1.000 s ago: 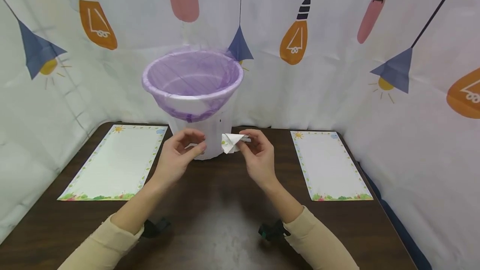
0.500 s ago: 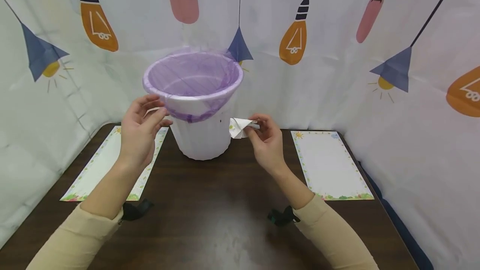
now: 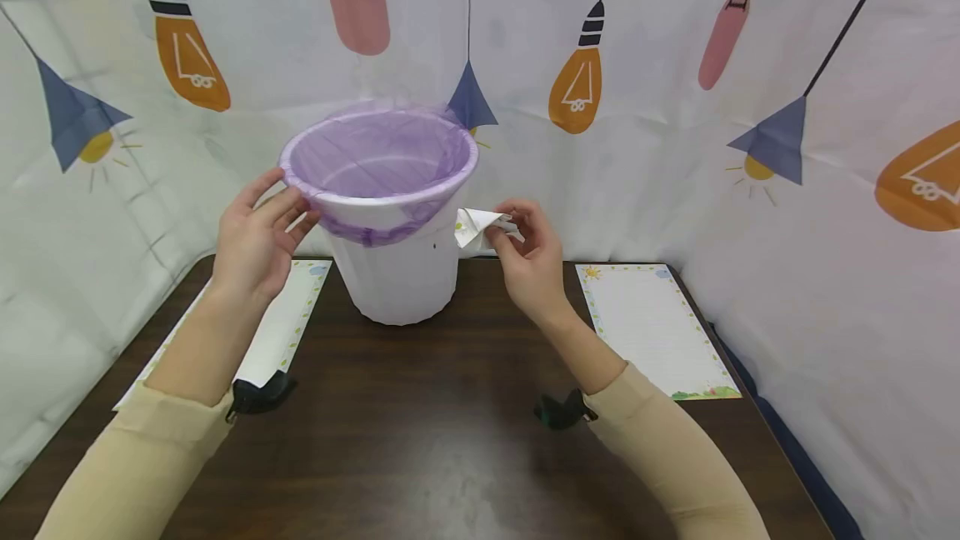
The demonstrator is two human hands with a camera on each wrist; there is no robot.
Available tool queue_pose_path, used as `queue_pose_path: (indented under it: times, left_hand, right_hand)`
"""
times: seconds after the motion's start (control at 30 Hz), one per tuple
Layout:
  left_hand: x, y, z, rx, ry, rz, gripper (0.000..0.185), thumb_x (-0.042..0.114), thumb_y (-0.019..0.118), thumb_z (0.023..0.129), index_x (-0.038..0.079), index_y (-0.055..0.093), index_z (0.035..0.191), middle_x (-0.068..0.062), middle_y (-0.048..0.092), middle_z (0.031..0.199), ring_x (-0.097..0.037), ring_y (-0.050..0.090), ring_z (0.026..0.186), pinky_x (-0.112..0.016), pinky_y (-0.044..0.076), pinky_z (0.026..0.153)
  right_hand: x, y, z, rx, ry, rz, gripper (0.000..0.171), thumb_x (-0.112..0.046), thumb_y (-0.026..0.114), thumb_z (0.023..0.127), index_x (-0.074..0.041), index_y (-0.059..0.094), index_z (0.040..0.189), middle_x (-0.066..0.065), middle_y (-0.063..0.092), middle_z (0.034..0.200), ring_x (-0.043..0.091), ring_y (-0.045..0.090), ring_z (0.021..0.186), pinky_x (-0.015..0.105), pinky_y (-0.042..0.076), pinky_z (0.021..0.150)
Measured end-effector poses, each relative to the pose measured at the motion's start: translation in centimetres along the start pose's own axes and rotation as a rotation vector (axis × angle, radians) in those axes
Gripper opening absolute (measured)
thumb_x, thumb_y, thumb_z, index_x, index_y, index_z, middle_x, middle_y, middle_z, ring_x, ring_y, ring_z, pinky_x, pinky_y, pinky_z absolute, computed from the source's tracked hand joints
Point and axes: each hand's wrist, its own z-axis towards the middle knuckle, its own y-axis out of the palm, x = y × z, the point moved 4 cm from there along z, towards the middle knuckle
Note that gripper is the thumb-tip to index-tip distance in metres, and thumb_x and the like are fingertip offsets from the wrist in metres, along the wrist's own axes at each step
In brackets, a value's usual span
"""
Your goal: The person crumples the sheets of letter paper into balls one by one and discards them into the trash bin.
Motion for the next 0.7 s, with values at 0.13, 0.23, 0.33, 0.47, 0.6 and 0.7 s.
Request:
queue_pose_path:
  times: [0.13, 0.23, 0.33, 0.47, 0.6, 0.7]
  left_hand:
    - [0.0, -0.3, 0.6, 0.044, -0.034, -0.048, 0.076, -0.006, 0.072, 0.093, 0.006, 0.030, 0.156, -0.014, 0.052, 0.119, -0.018, 0.064, 0.092, -0.027, 0.057, 0.084]
    - [0.0, -0.5, 0.9, 0.066, -0.048, -0.046, 0.078, -0.009, 0.071, 0.092, 0.006, 0.029, 0.156, -0.013, 0.055, 0.116, -0.017, 0.066, 0.090, -0.026, 0.057, 0.084]
    - [0.0, -0.5, 1.1, 0.076, -0.052, -0.031, 0.079, -0.010, 0.069, 0.093, 0.004, 0.027, 0.158, -0.012, 0.056, 0.114, -0.016, 0.067, 0.088, -0.026, 0.057, 0.086]
    - [0.2, -0.4, 1.2, 0.070, -0.062, -0.056, 0.082, -0.012, 0.068, 0.093, 0.003, 0.022, 0.159, -0.013, 0.057, 0.114, -0.016, 0.068, 0.087, -0.026, 0.057, 0.085]
    - [0.2, -0.3, 1.3, 0.062, -0.086, -0.073, 0.084, -0.012, 0.068, 0.093, 0.003, 0.019, 0.160, -0.014, 0.056, 0.120, -0.017, 0.068, 0.089, -0.026, 0.057, 0.084]
    - [0.2, -0.3, 1.3, 0.059, -0.101, -0.068, 0.083, -0.010, 0.068, 0.093, 0.003, 0.021, 0.160, -0.014, 0.055, 0.126, -0.016, 0.068, 0.092, -0.026, 0.057, 0.083]
  right_hand:
    - [-0.2, 0.1, 1.2, 0.007, -0.020, -0.022, 0.024, 0.020, 0.059, 0.092, 0.015, 0.051, 0.114, 0.009, 0.062, 0.102, 0.023, 0.062, 0.092, 0.029, 0.055, 0.077]
    - [-0.5, 0.3, 2.0, 0.011, -0.031, -0.024, 0.025, 0.020, 0.060, 0.091, 0.015, 0.052, 0.113, 0.009, 0.062, 0.102, 0.023, 0.062, 0.092, 0.029, 0.055, 0.077]
    - [-0.8, 0.6, 2.9, 0.007, -0.046, -0.026, 0.025, 0.020, 0.060, 0.090, 0.015, 0.053, 0.113, 0.010, 0.062, 0.101, 0.023, 0.062, 0.092, 0.028, 0.056, 0.076]
    - [-0.9, 1.0, 4.1, 0.001, -0.069, -0.046, 0.024, 0.020, 0.060, 0.091, 0.015, 0.053, 0.113, 0.009, 0.062, 0.101, 0.023, 0.061, 0.091, 0.028, 0.056, 0.075]
    - [-0.7, 1.4, 5.2, 0.010, -0.071, -0.062, 0.023, 0.019, 0.059, 0.092, 0.013, 0.055, 0.113, 0.008, 0.062, 0.100, 0.021, 0.061, 0.090, 0.028, 0.056, 0.075]
    - [-0.5, 2.0, 6.2, 0.015, -0.058, -0.074, 0.023, 0.020, 0.058, 0.092, 0.013, 0.056, 0.114, 0.008, 0.063, 0.099, 0.019, 0.061, 0.089, 0.027, 0.056, 0.074]
